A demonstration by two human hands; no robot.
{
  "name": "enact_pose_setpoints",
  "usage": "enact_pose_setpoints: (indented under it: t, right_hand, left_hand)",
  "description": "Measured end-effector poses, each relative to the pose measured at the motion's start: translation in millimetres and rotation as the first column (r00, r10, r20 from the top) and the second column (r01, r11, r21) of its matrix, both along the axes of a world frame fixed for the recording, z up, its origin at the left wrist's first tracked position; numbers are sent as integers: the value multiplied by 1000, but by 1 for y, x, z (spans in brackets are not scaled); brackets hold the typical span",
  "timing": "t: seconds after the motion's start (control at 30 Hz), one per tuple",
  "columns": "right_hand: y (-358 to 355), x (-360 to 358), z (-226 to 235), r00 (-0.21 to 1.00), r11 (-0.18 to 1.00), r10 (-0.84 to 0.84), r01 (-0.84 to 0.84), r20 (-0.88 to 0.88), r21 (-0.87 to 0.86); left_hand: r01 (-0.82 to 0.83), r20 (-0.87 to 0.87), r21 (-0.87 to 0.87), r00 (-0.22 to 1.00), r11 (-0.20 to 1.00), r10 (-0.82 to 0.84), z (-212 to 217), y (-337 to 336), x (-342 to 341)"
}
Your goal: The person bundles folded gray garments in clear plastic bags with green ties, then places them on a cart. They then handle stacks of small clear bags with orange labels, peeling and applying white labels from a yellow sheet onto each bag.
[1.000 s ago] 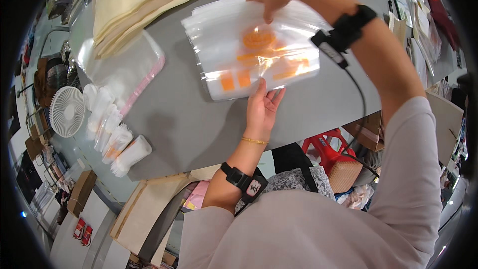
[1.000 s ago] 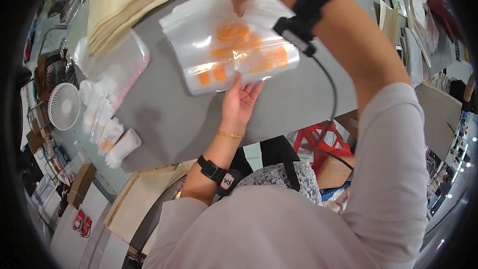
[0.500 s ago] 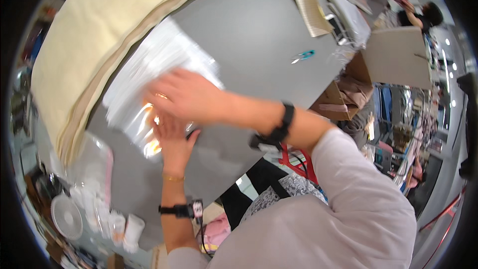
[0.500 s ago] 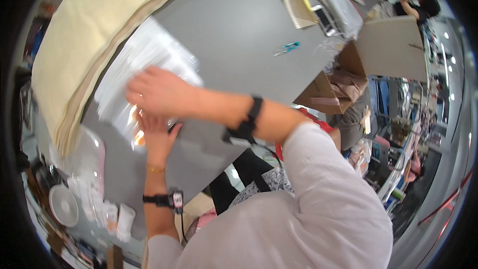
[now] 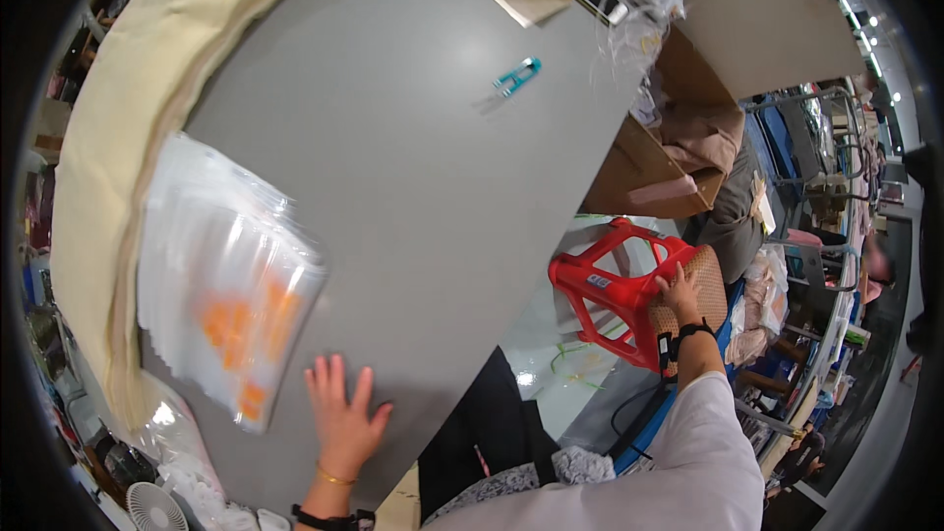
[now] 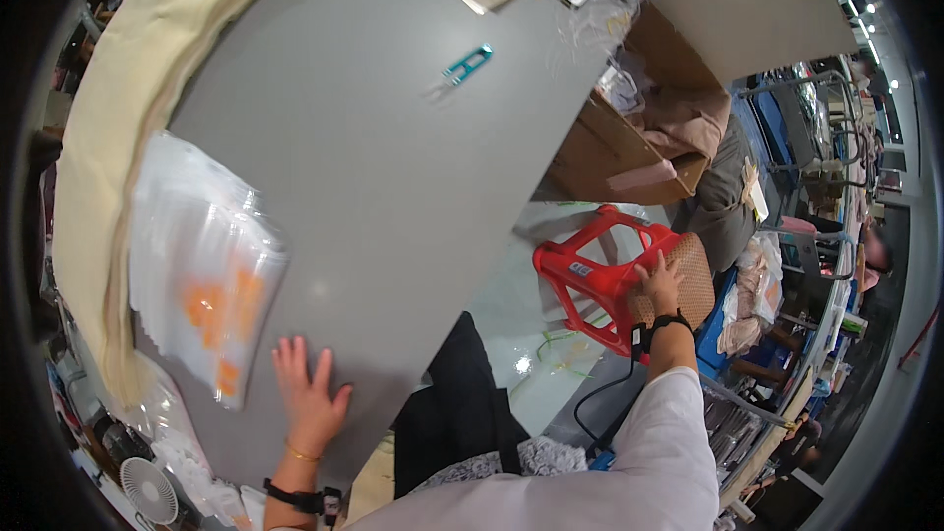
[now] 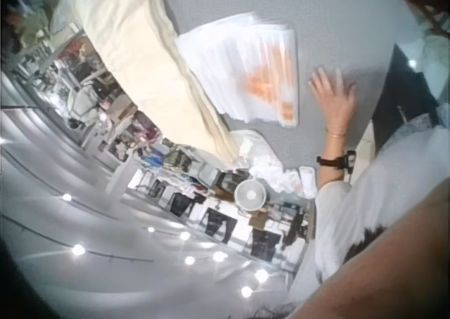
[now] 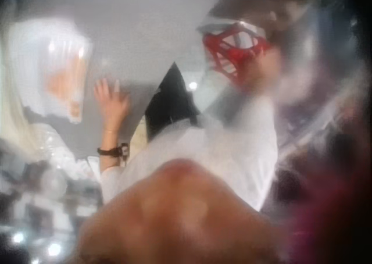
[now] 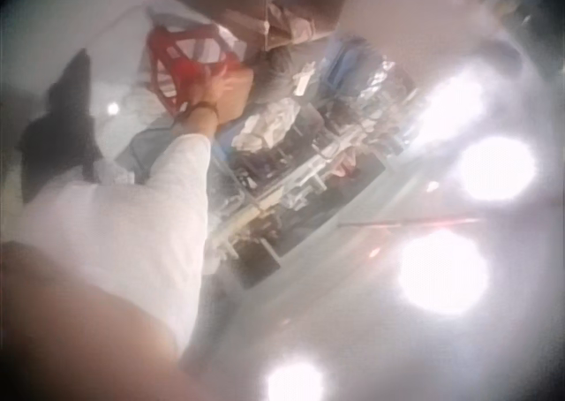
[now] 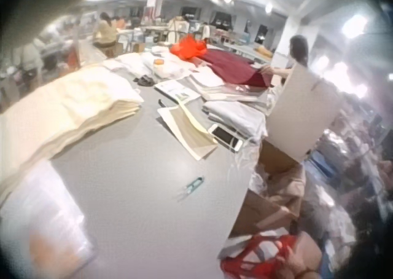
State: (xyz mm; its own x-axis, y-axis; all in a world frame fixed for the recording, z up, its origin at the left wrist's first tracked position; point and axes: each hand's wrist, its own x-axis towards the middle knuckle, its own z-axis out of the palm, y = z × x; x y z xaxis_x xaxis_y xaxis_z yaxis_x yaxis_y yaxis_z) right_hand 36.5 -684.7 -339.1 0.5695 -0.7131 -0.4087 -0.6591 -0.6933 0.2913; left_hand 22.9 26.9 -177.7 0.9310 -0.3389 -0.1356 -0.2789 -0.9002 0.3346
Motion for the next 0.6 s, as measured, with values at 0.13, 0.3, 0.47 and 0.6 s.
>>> enact_pose_setpoints:
  t: [0.13,0.3,0.47,0.6]
  right_hand:
    - [-20,-29,-26,993,997,-26,34,117,-67]
    - [38,-57,-25,984,991,82,-63,160,-120]
    - [163,-99,-4,981,981,188,-189,42,45]
    - [187,-115,23,941,891,250,-316,228,326]
  left_hand:
    - [-8,84,-8,996,1000,9,-2,2,-1]
    - [-6,103,-9,995,1000,6,-5,-13,4]
    - [11,206,-74,979,997,5,-2,-17,7]
    - [12,218,-96,976,995,9,0,-14,7]
